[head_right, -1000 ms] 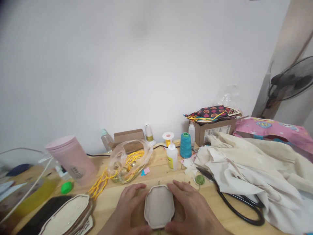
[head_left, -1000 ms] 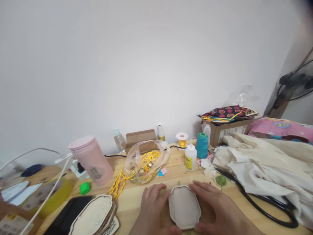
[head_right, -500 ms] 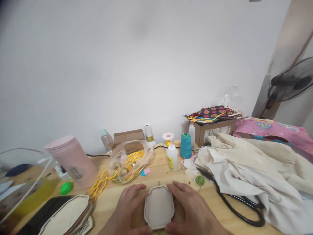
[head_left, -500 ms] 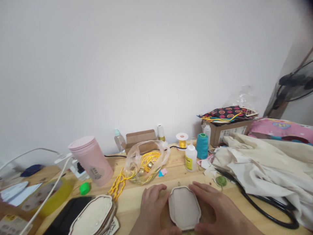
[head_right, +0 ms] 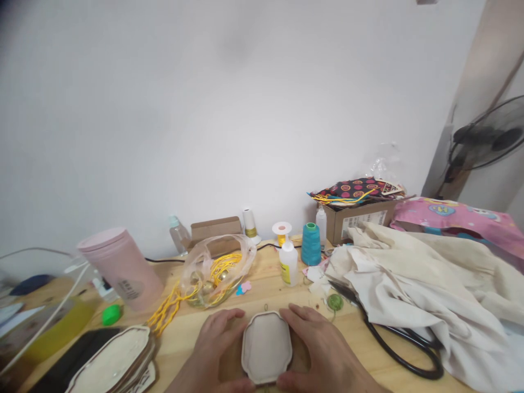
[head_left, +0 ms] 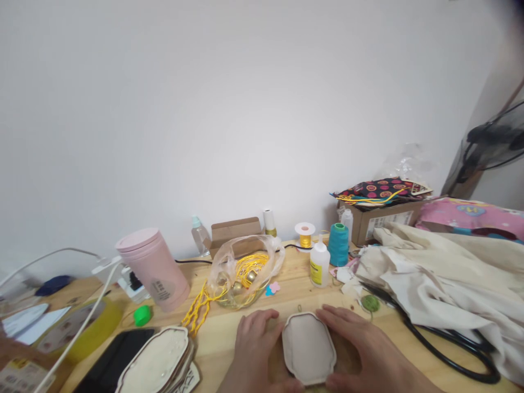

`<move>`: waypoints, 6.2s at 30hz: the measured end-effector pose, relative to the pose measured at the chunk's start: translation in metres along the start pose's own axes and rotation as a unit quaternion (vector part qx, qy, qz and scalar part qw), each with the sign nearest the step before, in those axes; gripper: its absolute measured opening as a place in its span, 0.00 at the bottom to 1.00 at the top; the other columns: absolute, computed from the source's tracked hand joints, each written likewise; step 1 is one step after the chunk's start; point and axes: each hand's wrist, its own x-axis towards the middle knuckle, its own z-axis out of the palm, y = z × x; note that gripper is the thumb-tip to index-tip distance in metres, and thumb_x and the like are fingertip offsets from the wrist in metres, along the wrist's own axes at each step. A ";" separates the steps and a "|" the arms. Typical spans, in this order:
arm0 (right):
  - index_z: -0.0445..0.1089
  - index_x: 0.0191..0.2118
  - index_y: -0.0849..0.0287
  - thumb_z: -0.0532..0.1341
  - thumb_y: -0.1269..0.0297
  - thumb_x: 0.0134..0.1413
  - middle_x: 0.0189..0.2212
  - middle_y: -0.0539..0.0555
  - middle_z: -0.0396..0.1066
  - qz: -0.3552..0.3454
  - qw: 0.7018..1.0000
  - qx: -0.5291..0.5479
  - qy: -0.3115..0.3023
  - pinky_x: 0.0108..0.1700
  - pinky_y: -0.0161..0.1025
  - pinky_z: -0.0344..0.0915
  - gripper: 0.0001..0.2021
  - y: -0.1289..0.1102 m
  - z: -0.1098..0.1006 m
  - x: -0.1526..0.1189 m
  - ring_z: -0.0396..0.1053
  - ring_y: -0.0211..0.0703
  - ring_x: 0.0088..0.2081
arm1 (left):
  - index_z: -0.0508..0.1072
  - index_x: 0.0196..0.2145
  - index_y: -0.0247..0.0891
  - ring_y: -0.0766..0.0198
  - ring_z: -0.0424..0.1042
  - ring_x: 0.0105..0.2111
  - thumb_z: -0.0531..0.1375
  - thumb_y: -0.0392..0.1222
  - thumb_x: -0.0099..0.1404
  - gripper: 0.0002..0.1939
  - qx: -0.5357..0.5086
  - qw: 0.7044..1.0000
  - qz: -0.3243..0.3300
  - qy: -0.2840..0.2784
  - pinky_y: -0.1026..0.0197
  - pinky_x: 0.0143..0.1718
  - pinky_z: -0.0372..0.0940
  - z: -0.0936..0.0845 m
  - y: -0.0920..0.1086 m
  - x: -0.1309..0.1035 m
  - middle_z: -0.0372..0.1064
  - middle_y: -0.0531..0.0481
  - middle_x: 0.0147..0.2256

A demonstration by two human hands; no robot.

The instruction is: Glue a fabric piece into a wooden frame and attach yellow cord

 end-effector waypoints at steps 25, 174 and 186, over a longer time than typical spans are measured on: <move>0.57 0.54 0.60 0.64 0.60 0.29 0.54 0.58 0.54 0.011 0.999 -0.024 -0.020 0.55 0.47 0.50 0.39 -0.008 -0.004 -0.001 0.51 0.54 0.55 | 0.65 0.46 0.44 0.47 0.58 0.47 0.61 0.56 0.43 0.32 0.028 0.999 0.044 0.008 0.44 0.46 0.53 0.002 -0.002 -0.002 0.60 0.41 0.48; 0.73 0.25 0.65 0.64 0.56 0.34 0.20 0.50 0.67 -0.105 0.830 0.548 -0.016 0.28 0.31 0.55 0.15 -0.033 0.020 0.045 0.59 0.35 0.24 | 0.73 0.28 0.30 0.59 0.72 0.27 0.63 0.48 0.46 0.17 -0.606 0.703 -0.215 0.302 0.63 0.28 0.66 -0.015 0.021 0.037 0.73 0.48 0.22; 0.58 0.13 0.63 0.55 0.48 0.42 0.14 0.45 0.47 -0.096 0.879 0.463 0.059 0.22 0.31 0.43 0.22 -0.032 0.018 0.044 0.45 0.31 0.19 | 0.74 0.31 0.30 0.56 0.72 0.27 0.64 0.46 0.44 0.18 -0.623 0.700 -0.192 0.290 0.59 0.28 0.66 -0.012 0.022 0.038 0.73 0.46 0.23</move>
